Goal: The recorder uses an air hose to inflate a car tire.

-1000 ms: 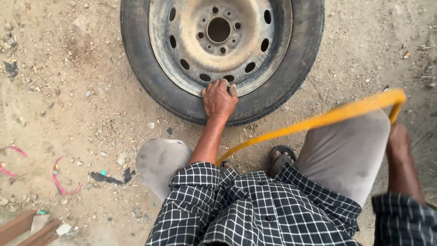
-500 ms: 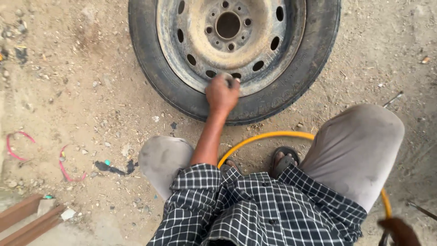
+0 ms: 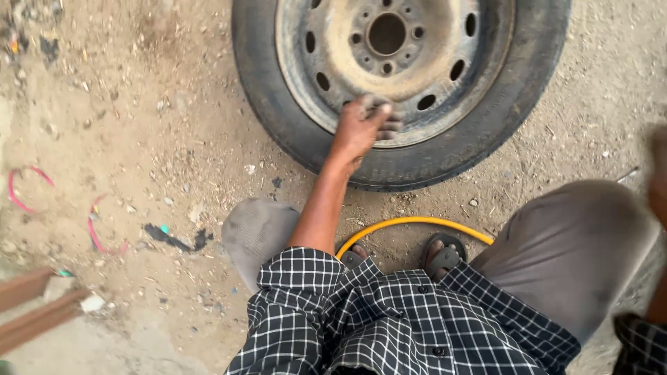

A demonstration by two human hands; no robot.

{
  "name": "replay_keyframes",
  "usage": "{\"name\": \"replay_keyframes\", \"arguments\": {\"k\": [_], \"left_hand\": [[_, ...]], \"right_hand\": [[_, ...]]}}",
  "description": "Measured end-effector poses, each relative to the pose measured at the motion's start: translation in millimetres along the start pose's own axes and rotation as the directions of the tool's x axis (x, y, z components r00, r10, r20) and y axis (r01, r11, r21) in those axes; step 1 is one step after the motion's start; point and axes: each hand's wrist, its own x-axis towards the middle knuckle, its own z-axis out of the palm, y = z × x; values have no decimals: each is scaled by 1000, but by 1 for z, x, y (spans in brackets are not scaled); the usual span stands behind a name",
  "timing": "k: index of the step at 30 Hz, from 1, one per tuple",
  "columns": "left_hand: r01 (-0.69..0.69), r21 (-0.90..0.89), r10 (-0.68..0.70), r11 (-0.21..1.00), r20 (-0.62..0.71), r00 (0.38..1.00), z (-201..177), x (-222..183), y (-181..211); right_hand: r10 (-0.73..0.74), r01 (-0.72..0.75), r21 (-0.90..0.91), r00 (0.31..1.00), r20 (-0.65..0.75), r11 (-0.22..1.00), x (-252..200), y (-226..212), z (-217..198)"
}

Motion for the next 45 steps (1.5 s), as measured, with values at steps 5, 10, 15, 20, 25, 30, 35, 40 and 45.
{"name": "replay_keyframes", "arguments": {"k": [5,10,15,20,25,30,35,40,45], "left_hand": [[52,-246,-18,968,138,990,8,-22,17],[-10,-157,38,988,177,983,1,-25,9],[67,-346,43,936,302,952,-13,-28,2],[-96,38,89,995,148,985,-34,-12,-3],[-197,87,215,977,-376,901,-54,-24,28],[-290,64,293,955,-361,885,-51,-27,25],[-356,63,355,932,-352,866,-50,-24,23],[-342,29,331,939,-344,879,-51,-22,22],[-382,23,365,924,-351,862,-57,-21,22]], "right_hand": [[-480,487,131,873,-86,863,81,-193,88],[-585,586,12,810,-38,810,104,-243,144],[-577,579,21,815,-50,815,108,-234,163],[-469,465,76,883,37,882,120,-218,190],[-476,479,-19,875,92,878,127,-205,215],[-448,463,-60,878,165,884,130,-210,217],[-503,533,-172,843,188,829,129,-206,224],[-256,470,-540,869,424,699,136,-217,231],[-98,355,-500,878,469,790,135,-255,208]]}}
